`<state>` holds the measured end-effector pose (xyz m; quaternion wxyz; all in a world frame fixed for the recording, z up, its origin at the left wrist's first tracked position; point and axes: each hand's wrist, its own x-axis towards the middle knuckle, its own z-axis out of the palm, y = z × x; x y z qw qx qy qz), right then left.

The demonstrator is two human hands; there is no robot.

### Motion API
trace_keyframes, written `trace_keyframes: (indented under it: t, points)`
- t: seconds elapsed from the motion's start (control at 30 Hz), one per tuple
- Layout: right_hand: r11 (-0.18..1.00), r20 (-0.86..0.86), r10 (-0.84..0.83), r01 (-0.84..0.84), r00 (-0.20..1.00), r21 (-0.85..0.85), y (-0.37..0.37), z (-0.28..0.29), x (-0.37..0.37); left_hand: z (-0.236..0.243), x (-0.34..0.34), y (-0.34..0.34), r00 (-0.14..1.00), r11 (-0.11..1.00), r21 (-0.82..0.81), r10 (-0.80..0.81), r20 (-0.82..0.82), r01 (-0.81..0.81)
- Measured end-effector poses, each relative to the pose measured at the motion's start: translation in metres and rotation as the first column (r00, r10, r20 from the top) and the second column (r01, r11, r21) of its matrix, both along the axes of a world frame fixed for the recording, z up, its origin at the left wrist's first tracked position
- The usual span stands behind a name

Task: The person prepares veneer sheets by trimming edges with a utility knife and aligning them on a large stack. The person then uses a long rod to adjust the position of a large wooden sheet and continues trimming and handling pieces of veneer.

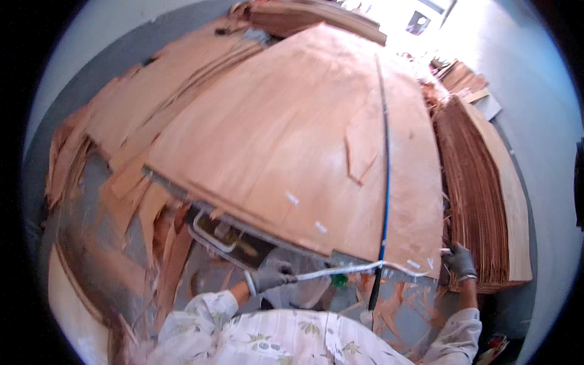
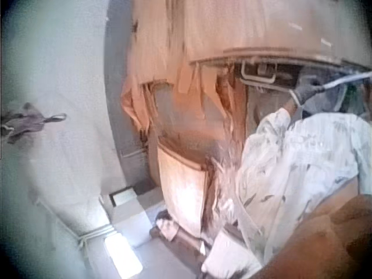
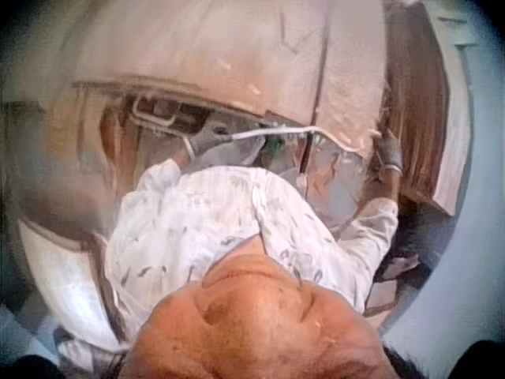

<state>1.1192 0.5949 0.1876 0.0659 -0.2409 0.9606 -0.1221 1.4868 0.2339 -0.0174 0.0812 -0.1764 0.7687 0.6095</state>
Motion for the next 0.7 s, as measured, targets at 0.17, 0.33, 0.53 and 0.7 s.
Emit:
trace_keyframes:
  t: [0.17,0.33,0.53,0.7]
  points:
    - [0.9,0.594,0.416,-0.405,0.689,-0.161,-0.184,-0.07,0.12,0.013,0.04,0.028,0.973,0.954,0.275,0.055,0.225,-0.117]
    - [0.343,0.332,0.924,-0.797,0.19,-0.497,-0.297,-0.174,0.218,-0.027,0.103,0.019,0.992,0.955,0.284,0.107,-0.067,-0.084]
    - [0.527,0.543,0.772,-0.81,0.329,-0.259,-0.398,-0.239,0.277,-0.04,0.163,-0.042,0.913,0.857,0.32,0.401,0.078,-0.404]
    - [0.632,0.525,0.772,-0.524,0.357,-0.572,-0.397,-0.228,0.251,-0.032,0.111,-0.117,0.959,0.835,-0.526,0.259,0.113,-0.163]
